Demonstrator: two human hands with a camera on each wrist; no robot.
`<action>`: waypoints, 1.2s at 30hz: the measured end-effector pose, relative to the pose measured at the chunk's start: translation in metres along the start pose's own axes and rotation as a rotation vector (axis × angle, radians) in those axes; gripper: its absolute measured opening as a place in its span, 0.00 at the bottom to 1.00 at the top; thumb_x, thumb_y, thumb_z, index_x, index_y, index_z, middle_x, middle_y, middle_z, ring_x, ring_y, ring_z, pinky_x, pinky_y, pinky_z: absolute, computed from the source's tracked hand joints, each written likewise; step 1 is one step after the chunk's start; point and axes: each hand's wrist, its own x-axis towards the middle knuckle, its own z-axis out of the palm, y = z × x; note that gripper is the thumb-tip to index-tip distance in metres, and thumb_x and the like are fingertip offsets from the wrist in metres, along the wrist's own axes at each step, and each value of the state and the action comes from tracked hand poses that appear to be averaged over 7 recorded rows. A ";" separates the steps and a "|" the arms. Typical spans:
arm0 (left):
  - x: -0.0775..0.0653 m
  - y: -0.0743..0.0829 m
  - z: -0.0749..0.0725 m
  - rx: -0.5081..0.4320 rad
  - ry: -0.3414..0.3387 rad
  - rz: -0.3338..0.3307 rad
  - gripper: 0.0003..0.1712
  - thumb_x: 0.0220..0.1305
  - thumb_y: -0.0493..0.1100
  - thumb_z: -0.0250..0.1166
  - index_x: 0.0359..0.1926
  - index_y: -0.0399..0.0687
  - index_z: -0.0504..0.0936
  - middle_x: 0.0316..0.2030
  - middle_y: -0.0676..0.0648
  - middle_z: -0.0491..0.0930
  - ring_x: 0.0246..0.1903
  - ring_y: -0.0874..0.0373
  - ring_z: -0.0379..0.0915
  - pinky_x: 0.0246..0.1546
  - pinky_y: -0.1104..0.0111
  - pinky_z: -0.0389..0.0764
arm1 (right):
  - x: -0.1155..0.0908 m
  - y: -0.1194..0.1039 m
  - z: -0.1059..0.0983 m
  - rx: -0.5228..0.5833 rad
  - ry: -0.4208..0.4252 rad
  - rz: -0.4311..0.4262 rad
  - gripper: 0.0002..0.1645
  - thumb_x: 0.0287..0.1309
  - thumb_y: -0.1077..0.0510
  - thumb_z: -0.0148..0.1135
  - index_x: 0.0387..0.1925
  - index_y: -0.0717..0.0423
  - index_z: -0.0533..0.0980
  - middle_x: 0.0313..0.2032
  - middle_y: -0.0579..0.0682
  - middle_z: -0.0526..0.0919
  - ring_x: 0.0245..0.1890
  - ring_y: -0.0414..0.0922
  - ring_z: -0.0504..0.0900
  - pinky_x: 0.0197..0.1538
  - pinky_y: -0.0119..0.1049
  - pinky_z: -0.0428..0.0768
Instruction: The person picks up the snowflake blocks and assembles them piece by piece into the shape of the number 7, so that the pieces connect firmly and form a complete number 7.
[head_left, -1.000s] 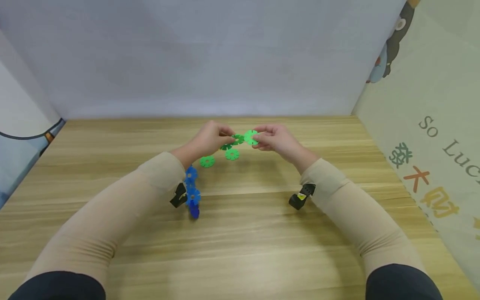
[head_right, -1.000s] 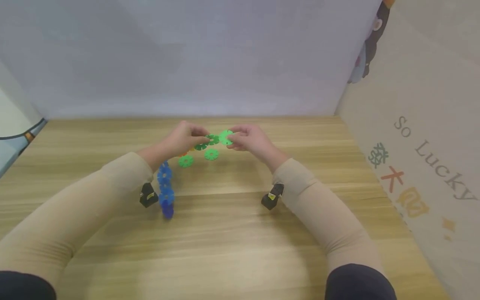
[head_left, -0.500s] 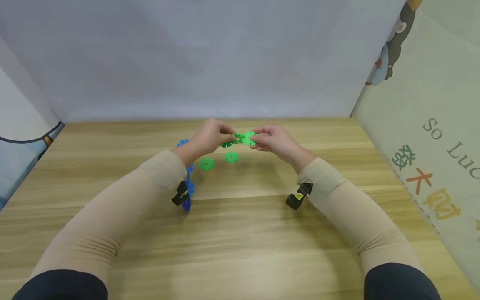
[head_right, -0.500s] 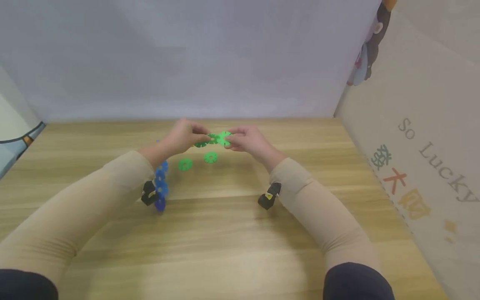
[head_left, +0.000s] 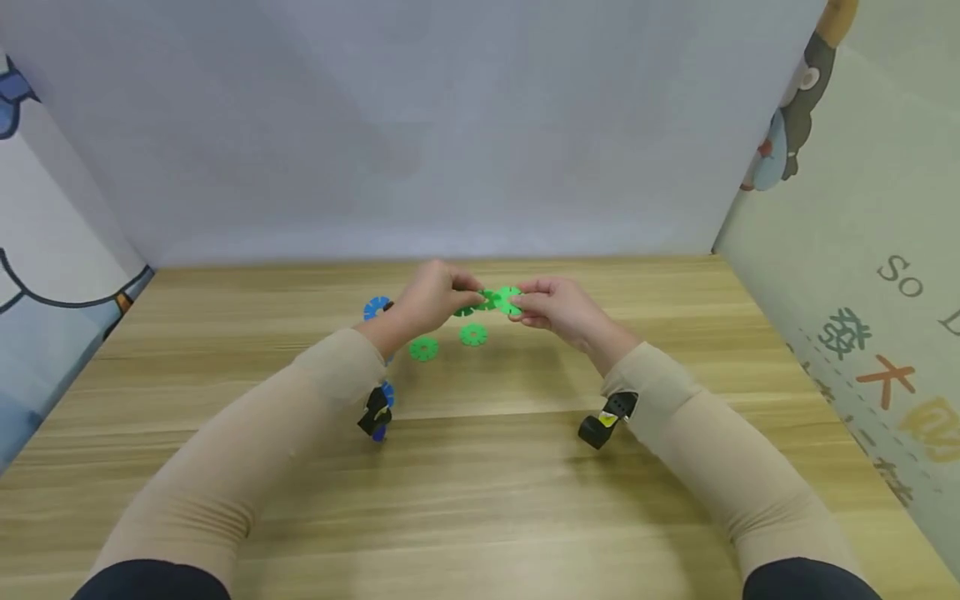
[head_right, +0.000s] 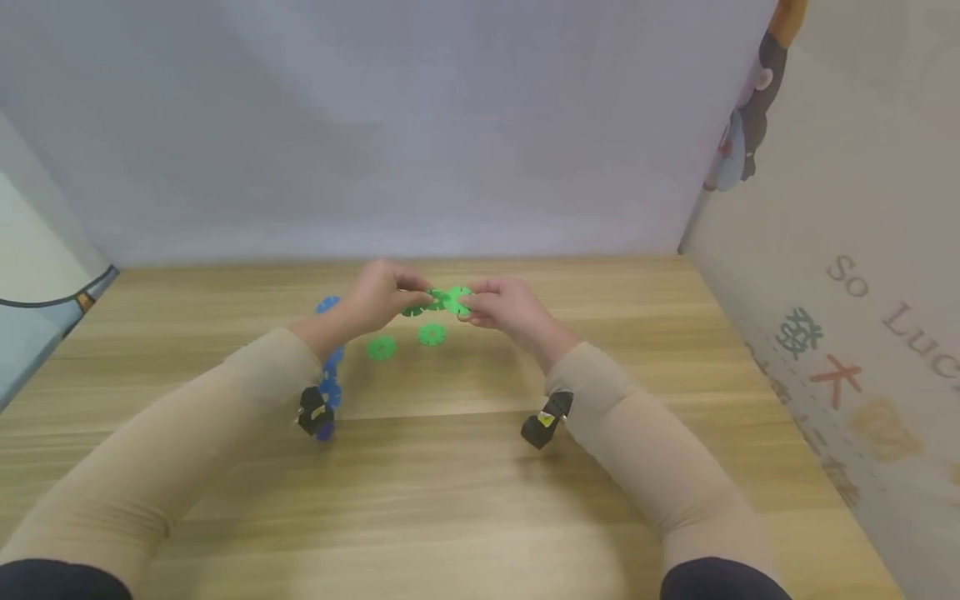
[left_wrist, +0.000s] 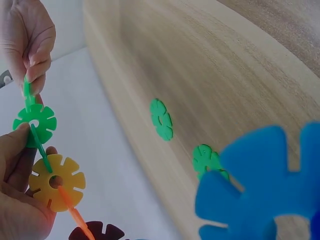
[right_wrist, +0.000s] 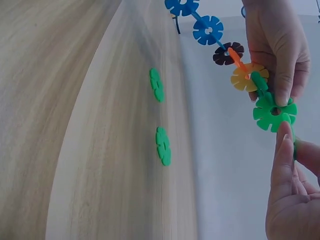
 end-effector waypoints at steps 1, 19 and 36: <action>-0.001 -0.001 -0.001 0.002 0.008 0.002 0.07 0.60 0.40 0.65 0.36 0.41 0.86 0.32 0.48 0.83 0.31 0.58 0.77 0.33 0.69 0.77 | 0.001 0.000 0.001 0.002 -0.003 -0.006 0.17 0.63 0.68 0.53 0.52 0.75 0.68 0.30 0.49 0.81 0.27 0.39 0.81 0.34 0.26 0.79; 0.008 0.018 0.019 0.048 -0.025 0.050 0.08 0.60 0.41 0.65 0.39 0.42 0.85 0.34 0.49 0.83 0.29 0.61 0.77 0.31 0.73 0.78 | -0.022 0.007 -0.014 0.017 0.082 0.014 0.20 0.64 0.66 0.53 0.54 0.76 0.66 0.33 0.49 0.79 0.29 0.38 0.81 0.35 0.24 0.78; 0.011 0.020 0.008 0.175 -0.060 0.147 0.05 0.60 0.37 0.64 0.36 0.41 0.85 0.33 0.48 0.83 0.31 0.60 0.78 0.34 0.70 0.78 | -0.013 0.001 -0.004 0.019 0.063 0.033 0.16 0.63 0.67 0.53 0.49 0.76 0.68 0.28 0.50 0.80 0.27 0.38 0.81 0.33 0.25 0.78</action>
